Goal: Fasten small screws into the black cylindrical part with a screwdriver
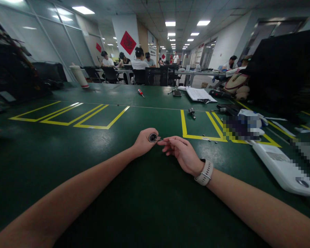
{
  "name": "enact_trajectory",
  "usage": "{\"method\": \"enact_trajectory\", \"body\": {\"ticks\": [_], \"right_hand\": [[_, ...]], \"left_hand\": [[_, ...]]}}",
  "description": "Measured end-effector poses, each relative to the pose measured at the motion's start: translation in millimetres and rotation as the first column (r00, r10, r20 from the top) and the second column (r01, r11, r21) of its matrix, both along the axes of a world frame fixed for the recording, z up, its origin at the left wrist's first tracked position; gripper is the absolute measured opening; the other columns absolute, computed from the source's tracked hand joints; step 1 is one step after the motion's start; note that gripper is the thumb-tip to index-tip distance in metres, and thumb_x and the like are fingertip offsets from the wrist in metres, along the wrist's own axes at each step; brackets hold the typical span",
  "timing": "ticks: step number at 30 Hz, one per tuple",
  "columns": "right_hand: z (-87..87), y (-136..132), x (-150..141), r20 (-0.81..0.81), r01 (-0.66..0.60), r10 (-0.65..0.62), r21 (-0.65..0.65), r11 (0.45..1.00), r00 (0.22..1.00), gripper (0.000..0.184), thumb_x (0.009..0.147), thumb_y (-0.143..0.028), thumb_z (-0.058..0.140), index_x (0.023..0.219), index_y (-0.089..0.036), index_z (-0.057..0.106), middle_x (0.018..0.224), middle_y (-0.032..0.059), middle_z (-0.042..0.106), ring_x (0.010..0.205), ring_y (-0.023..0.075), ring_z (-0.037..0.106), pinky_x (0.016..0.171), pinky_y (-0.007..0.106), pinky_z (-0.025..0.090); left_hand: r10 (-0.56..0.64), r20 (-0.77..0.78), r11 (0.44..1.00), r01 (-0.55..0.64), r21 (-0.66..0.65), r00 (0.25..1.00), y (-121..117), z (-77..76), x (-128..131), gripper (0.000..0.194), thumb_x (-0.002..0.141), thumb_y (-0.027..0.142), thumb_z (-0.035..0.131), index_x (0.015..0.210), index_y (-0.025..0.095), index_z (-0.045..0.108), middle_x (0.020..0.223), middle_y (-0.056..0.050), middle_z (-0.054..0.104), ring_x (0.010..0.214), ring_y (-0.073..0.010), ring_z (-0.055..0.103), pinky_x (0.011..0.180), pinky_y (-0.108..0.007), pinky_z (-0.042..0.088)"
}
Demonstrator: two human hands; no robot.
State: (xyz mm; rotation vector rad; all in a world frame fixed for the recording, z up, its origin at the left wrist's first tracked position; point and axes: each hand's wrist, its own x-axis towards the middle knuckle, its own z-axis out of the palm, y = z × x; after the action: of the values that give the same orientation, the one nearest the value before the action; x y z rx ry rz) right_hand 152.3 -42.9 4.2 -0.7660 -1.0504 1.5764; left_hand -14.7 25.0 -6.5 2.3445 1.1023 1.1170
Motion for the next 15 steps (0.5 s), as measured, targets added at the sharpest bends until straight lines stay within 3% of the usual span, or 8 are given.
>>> {"method": "enact_trajectory", "body": {"ticks": [8, 15], "right_hand": [[3.0, -1.7, -0.8, 0.021, 0.026, -0.026, 0.022, 0.999, 0.999, 0.014, 0.076, -0.028, 0.056, 0.078, -0.018, 0.065, 0.087, 0.0056, 0.071, 0.066, 0.0136, 0.058, 0.060, 0.028, 0.041], [1.4, 1.3, 0.0, 0.075, 0.073, -0.075, 0.023, 0.997, 0.994, 0.014, 0.075, -0.026, 0.056, 0.076, -0.016, 0.066, 0.081, 0.0058, 0.071, 0.069, 0.0141, 0.058, 0.060, 0.027, 0.041]], "left_hand": [[-0.130, 0.071, 0.987, 0.136, -0.090, 0.989, -0.7, 2.1, -0.5, 0.015, 0.069, 0.022, 0.058, 0.062, 0.015, 0.047, 0.059, 0.004, 0.045, 0.054, -0.0080, 0.041, 0.051, -0.020, 0.033], [-0.081, -0.101, 0.997, 0.079, -0.022, 0.992, -1.2, 3.4, 1.0, 0.010, 0.069, 0.017, 0.055, 0.061, 0.015, 0.048, 0.060, 0.004, 0.045, 0.056, -0.0086, 0.042, 0.052, -0.021, 0.032]]}}
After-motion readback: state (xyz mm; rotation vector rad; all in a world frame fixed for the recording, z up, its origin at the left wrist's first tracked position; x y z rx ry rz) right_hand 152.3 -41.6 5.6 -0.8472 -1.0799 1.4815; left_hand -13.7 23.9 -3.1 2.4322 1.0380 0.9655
